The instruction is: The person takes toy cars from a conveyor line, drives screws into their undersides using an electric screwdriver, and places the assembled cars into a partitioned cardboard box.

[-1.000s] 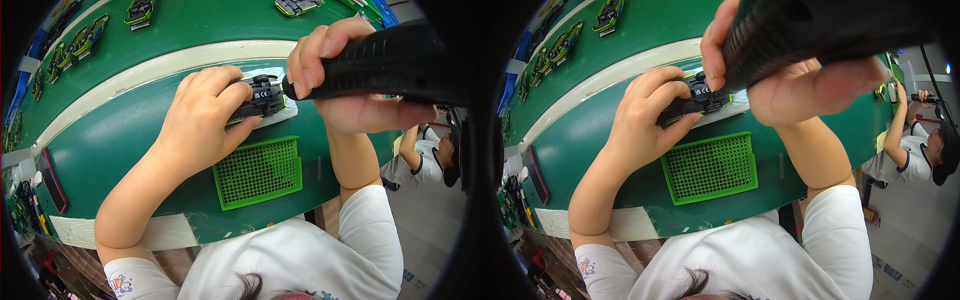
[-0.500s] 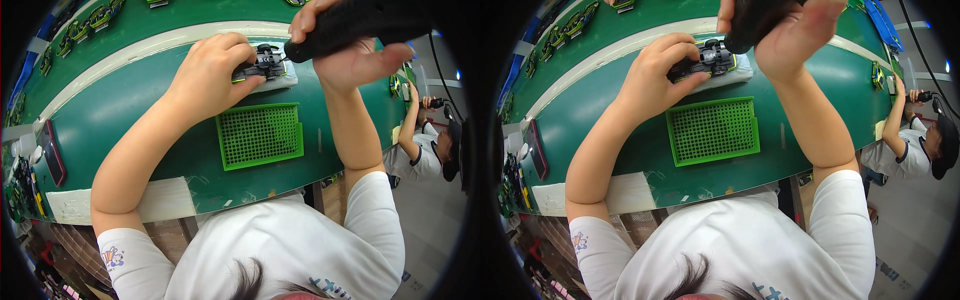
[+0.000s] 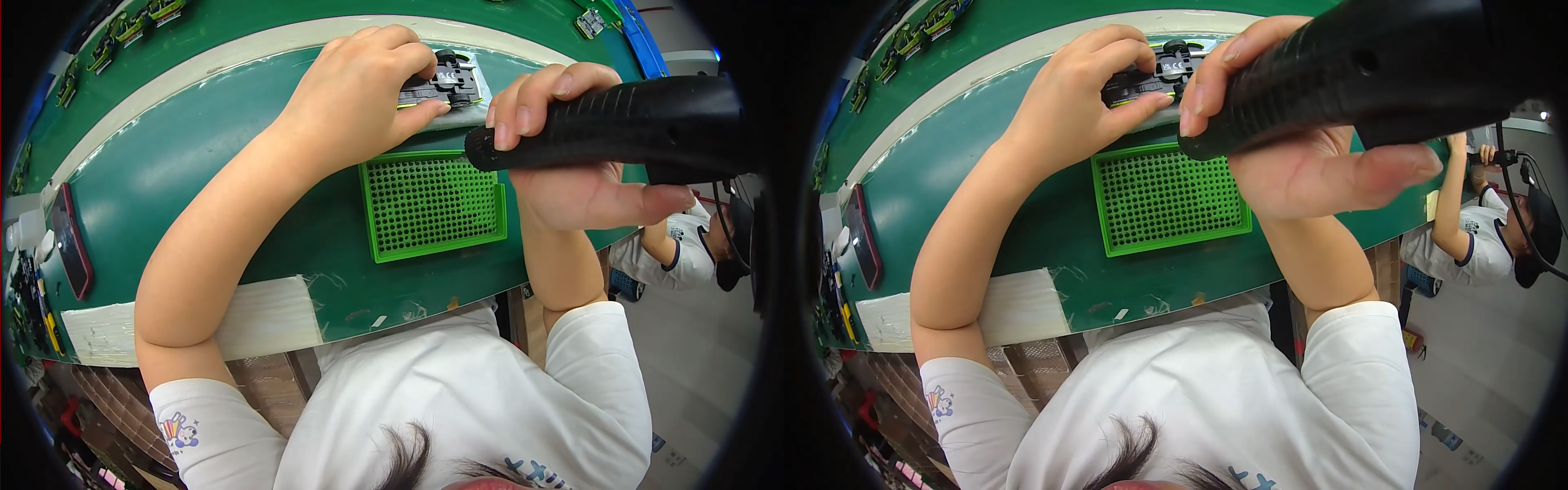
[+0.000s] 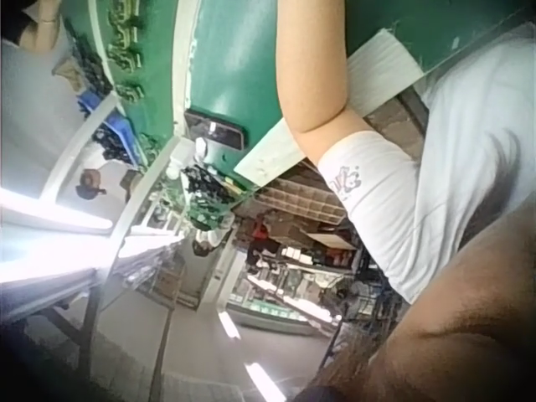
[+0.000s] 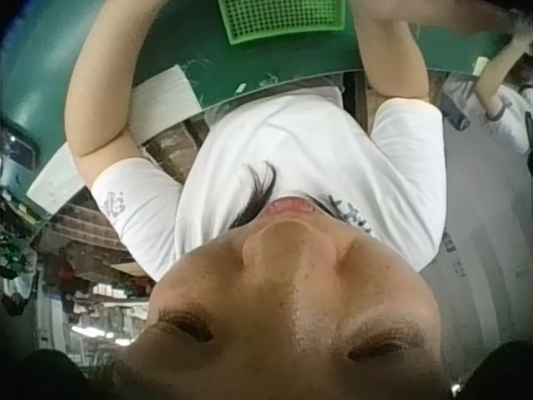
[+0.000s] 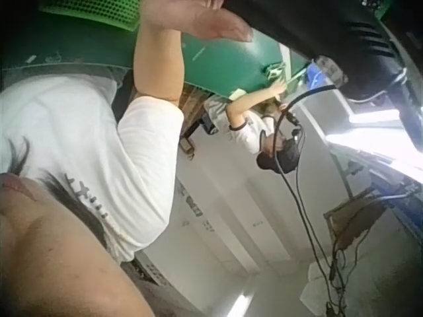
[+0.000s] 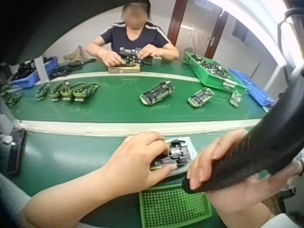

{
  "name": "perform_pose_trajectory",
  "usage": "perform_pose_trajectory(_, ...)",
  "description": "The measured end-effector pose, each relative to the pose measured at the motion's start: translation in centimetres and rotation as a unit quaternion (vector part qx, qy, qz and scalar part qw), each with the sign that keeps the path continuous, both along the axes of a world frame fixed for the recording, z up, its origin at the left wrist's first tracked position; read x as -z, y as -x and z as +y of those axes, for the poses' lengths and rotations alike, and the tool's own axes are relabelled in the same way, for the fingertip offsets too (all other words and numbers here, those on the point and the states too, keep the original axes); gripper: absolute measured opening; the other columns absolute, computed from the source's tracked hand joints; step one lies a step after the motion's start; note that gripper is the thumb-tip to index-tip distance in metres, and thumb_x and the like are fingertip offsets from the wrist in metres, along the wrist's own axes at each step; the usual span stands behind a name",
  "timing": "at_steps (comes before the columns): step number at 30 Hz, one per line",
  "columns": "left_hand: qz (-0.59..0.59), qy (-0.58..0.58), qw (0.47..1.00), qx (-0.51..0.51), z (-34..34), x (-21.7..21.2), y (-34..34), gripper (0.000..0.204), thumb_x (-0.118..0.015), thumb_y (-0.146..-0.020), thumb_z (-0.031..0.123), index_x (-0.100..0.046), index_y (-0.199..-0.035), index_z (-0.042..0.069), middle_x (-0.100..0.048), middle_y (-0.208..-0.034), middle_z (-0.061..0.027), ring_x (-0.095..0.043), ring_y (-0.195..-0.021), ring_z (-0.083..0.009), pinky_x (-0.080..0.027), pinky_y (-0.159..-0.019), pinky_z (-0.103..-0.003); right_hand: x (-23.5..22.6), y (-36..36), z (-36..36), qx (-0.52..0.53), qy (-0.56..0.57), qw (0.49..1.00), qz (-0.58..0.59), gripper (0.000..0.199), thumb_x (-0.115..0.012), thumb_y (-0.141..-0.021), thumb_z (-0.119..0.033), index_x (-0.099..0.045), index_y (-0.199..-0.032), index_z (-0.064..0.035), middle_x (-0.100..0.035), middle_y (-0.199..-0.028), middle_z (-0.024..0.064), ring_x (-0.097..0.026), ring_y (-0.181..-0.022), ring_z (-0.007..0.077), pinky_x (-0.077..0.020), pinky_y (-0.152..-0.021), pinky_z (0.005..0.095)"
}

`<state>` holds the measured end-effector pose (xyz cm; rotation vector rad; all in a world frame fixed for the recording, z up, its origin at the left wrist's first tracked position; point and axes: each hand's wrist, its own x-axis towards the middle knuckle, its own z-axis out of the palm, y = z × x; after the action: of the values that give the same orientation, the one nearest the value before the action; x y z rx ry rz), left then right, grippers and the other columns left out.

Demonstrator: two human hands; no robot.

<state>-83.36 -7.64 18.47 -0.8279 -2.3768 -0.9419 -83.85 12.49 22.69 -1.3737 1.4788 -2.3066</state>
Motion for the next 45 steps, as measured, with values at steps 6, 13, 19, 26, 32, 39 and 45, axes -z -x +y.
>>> perform_pose_trajectory(6,0.0,-0.003,1.0,0.001,0.0,0.0,-0.1,0.027,-0.076,-0.075,0.017,-0.06,-0.09,0.001,-0.061,-0.097,-0.0114,-0.059,-0.089,-0.0314,-0.049,-0.077,-0.037,0.7,0.2,-0.1,-0.008,-0.002,1.0,0.01,0.106,-0.035,-0.063,-0.097,-0.049,-0.106,-0.0011,-0.056,-0.081,0.0118,-0.055,-0.061,0.0199,-0.0471,-0.061,0.0328)
perform_pose_trajectory(13,-0.006,-0.008,1.0,0.005,0.1,-0.1,0.0,0.027,-0.076,-0.074,0.017,-0.06,-0.089,0.002,-0.061,-0.096,-0.0114,-0.059,-0.089,-0.0315,-0.049,-0.077,-0.038,1.1,0.2,-0.2,-0.002,-0.001,1.0,-0.003,0.107,-0.032,-0.063,-0.097,-0.049,-0.106,-0.001,-0.056,-0.08,0.0124,-0.055,-0.061,0.0203,-0.0473,-0.06,0.0333)
perform_pose_trajectory(19,-0.004,0.008,1.0,0.001,-0.1,-0.5,-0.5,0.026,-0.075,-0.076,0.017,-0.061,-0.091,0.001,-0.061,-0.1,-0.0121,-0.06,-0.09,-0.032,-0.05,-0.077,-0.038,1.1,-0.4,-0.7,0.002,0.0,1.0,-0.016,0.107,-0.032,-0.063,-0.098,-0.05,-0.103,0.0002,-0.058,-0.078,0.0131,-0.057,-0.061,0.0214,-0.0483,-0.06,0.033)
perform_pose_trajectory(26,-0.059,-0.116,0.991,-0.013,-0.9,-5.1,-0.9,0.021,-0.067,-0.081,0.018,-0.062,-0.093,0.001,-0.063,-0.094,-0.0152,-0.06,-0.086,-0.0338,-0.048,-0.079,-0.039,1.2,-1.4,-1.0,0.07,0.021,0.997,-0.04,0.107,-0.031,-0.064,-0.097,-0.05,-0.1,0.0017,-0.058,-0.075,0.0137,-0.058,-0.059,0.0217,-0.0495,-0.054,0.0305)
perform_pose_trajectory(32,-0.033,-0.071,0.994,-0.076,-2.8,-1.0,-2.7,0.04,-0.064,-0.088,0.027,-0.056,-0.116,0.0,-0.058,-0.118,-0.017,-0.055,-0.111,-0.0318,-0.043,-0.095,-0.038,1.6,-1.3,-1.3,0.074,0.039,0.996,-0.03,0.107,-0.029,-0.065,-0.097,-0.05,-0.1,0.0021,-0.058,-0.076,0.0144,-0.058,-0.059,0.0212,-0.0491,-0.053,0.0301)
perform_pose_trajectory(39,-0.117,-0.07,0.986,-0.094,-3.3,1.2,-4.2,0.074,-0.079,-0.074,0.034,-0.046,-0.13,-0.001,-0.054,-0.126,-0.0191,-0.052,-0.118,-0.0317,-0.042,-0.101,-0.04,1.1,-1.3,-0.8,0.091,0.033,0.995,-0.024,0.107,-0.03,-0.065,-0.097,-0.051,-0.102,0.0018,-0.058,-0.076,0.0138,-0.057,-0.06,0.0214,-0.0489,-0.055,0.0316)
perform_pose_trajectory(45,-0.148,-0.088,0.982,-0.081,-3.9,1.8,-4.0,0.077,-0.082,-0.07,0.03,-0.046,-0.131,-0.002,-0.054,-0.126,-0.0191,-0.054,-0.117,-0.0313,-0.043,-0.1,-0.039,-1.2,-0.4,-0.6,0.021,0.012,1.0,0.013,0.108,-0.035,-0.062,-0.097,-0.05,-0.106,0.0004,-0.056,-0.08,0.0123,-0.056,-0.063,0.0202,-0.0464,-0.059,0.0316)
